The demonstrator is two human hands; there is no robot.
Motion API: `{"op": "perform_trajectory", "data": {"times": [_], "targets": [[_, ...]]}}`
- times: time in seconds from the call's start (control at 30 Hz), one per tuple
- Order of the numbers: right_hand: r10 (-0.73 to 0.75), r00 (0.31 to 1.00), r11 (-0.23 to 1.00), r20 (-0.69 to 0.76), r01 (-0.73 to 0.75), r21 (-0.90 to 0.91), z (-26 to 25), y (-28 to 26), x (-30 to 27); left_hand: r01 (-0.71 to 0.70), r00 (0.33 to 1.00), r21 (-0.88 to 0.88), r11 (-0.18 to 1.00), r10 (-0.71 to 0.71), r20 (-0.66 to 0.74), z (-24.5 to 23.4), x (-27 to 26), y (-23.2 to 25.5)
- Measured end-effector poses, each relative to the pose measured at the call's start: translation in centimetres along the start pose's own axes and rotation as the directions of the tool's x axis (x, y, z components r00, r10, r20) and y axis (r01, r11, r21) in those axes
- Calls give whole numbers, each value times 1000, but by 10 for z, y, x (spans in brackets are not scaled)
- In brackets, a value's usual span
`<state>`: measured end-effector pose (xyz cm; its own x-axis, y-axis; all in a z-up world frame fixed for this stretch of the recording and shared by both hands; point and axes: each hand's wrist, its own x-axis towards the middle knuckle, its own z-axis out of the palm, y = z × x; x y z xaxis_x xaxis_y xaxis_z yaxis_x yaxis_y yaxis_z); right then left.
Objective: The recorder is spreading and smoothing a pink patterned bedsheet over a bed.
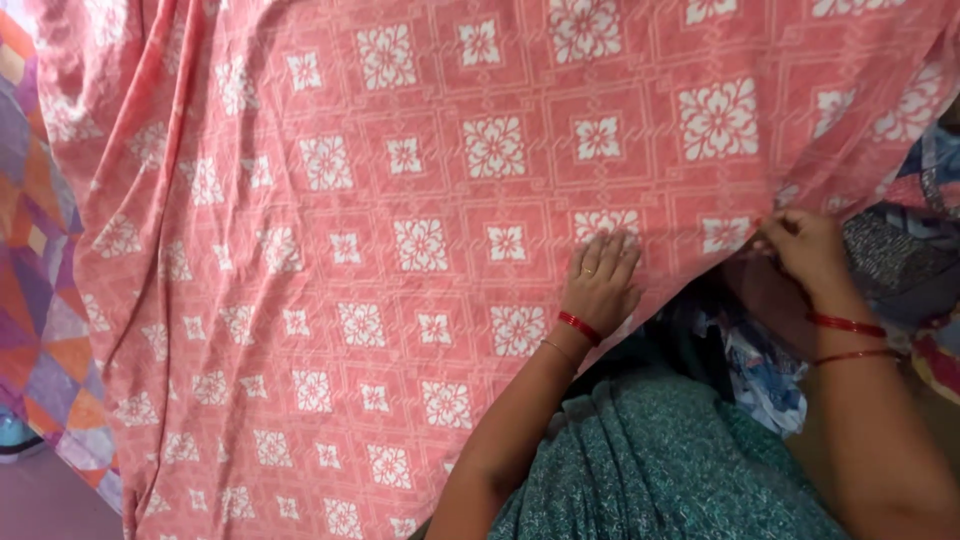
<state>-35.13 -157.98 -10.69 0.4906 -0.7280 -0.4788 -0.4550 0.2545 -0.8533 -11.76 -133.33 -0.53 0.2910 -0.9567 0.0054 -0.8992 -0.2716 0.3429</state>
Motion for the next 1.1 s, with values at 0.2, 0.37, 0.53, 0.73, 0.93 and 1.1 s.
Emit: {"op": "perform_trajectory", "data": {"times": [0.2, 0.37, 0.53, 0.73, 0.93, 1.1], "targets": [[-600, 731, 800, -324, 560, -218, -35, -43, 74, 31, 988, 14, 999, -32, 152, 32, 42, 6], [-887, 403, 348, -227, 258, -901, -41, -135, 110, -15, 988, 26, 1000, 11, 153, 45, 74, 17], [-504, 759, 848, -411, 346, -401, -112, -32, 191, -35, 982, 51, 998, 25, 189, 49, 97, 20], [-707, 662, 514, -249, 239, -823, -139, -39, 180, -124, 983, 45, 991, 117, 143, 61, 109, 24], [-646, 664, 699, -376, 317, -641, -82, -133, 174, -128, 977, 39, 991, 119, 177, 57, 110, 24], [-756, 639, 104, 142, 332, -938, -70, -186, 238, -152, 986, 76, 986, 146, 75, 62, 104, 19]]}}
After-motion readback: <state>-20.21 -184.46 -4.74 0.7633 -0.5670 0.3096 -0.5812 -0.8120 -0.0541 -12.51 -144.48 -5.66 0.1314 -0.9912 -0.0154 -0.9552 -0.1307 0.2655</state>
